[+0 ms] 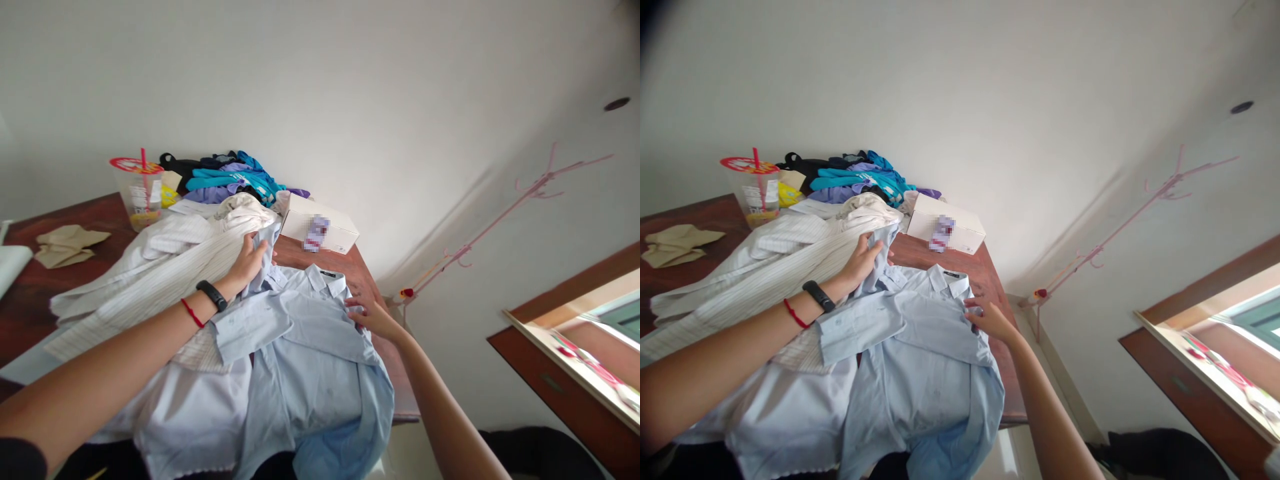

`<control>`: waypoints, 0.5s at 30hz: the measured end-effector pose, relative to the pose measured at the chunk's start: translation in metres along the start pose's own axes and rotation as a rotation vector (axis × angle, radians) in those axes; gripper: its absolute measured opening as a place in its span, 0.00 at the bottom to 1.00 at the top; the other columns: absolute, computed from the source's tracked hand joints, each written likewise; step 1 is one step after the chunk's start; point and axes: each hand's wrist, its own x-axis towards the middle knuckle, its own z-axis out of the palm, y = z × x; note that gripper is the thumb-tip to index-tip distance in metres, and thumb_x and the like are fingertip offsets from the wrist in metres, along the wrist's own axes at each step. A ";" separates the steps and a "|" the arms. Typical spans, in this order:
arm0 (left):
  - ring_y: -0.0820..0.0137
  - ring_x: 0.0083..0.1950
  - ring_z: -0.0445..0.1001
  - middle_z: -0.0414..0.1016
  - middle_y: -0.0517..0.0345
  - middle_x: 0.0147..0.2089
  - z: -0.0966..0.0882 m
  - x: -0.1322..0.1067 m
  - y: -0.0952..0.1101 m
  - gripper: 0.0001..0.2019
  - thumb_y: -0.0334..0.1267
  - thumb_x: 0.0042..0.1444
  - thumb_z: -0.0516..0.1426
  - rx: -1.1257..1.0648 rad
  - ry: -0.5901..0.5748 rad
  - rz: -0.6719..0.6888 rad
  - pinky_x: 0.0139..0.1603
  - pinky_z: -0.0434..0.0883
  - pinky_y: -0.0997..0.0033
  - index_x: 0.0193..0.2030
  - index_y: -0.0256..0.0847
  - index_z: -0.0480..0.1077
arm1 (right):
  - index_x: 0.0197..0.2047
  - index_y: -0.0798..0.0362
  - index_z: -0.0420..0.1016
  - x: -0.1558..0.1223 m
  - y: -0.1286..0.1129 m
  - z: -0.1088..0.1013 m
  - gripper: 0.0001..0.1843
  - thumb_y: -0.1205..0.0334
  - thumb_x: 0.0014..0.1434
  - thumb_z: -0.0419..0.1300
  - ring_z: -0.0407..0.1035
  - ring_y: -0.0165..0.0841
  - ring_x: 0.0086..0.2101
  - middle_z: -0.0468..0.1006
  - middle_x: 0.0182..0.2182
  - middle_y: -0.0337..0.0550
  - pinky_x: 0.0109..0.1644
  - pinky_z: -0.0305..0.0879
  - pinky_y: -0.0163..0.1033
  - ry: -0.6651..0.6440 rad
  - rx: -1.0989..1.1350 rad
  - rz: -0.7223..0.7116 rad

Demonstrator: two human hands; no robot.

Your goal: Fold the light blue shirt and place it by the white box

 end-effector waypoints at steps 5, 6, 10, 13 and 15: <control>0.71 0.25 0.76 0.77 0.58 0.34 0.001 -0.001 0.002 0.16 0.42 0.70 0.53 -0.005 -0.001 -0.015 0.29 0.74 0.72 0.59 0.44 0.53 | 0.52 0.55 0.82 0.010 0.002 -0.004 0.25 0.52 0.53 0.70 0.71 0.32 0.30 0.80 0.36 0.44 0.34 0.69 0.37 -0.077 -0.048 -0.060; 0.70 0.26 0.76 0.77 0.58 0.35 0.001 -0.001 0.002 0.16 0.42 0.70 0.53 -0.006 -0.001 -0.019 0.28 0.74 0.72 0.59 0.44 0.53 | 0.50 0.55 0.83 0.010 0.003 -0.005 0.24 0.51 0.53 0.70 0.71 0.32 0.30 0.79 0.33 0.42 0.35 0.69 0.37 -0.082 -0.079 -0.085; 0.70 0.26 0.77 0.77 0.57 0.35 0.000 0.000 0.000 0.16 0.43 0.70 0.53 -0.007 -0.008 -0.025 0.28 0.74 0.72 0.60 0.45 0.53 | 0.49 0.52 0.85 0.007 0.003 -0.014 0.22 0.47 0.59 0.65 0.67 0.30 0.28 0.77 0.29 0.39 0.35 0.65 0.37 -0.124 -0.154 -0.122; 0.70 0.26 0.77 0.78 0.57 0.35 0.000 -0.001 0.000 0.15 0.43 0.71 0.52 -0.002 -0.010 -0.023 0.28 0.73 0.71 0.59 0.45 0.53 | 0.49 0.51 0.86 0.003 -0.002 -0.019 0.22 0.45 0.59 0.65 0.68 0.32 0.30 0.78 0.28 0.40 0.37 0.66 0.38 -0.139 -0.150 -0.145; 0.70 0.25 0.76 0.78 0.57 0.36 0.000 -0.001 0.000 0.16 0.43 0.71 0.53 0.003 -0.011 -0.022 0.28 0.73 0.72 0.59 0.45 0.53 | 0.49 0.51 0.86 0.000 -0.006 -0.021 0.23 0.45 0.59 0.66 0.70 0.35 0.32 0.80 0.30 0.42 0.39 0.68 0.40 -0.151 -0.150 -0.133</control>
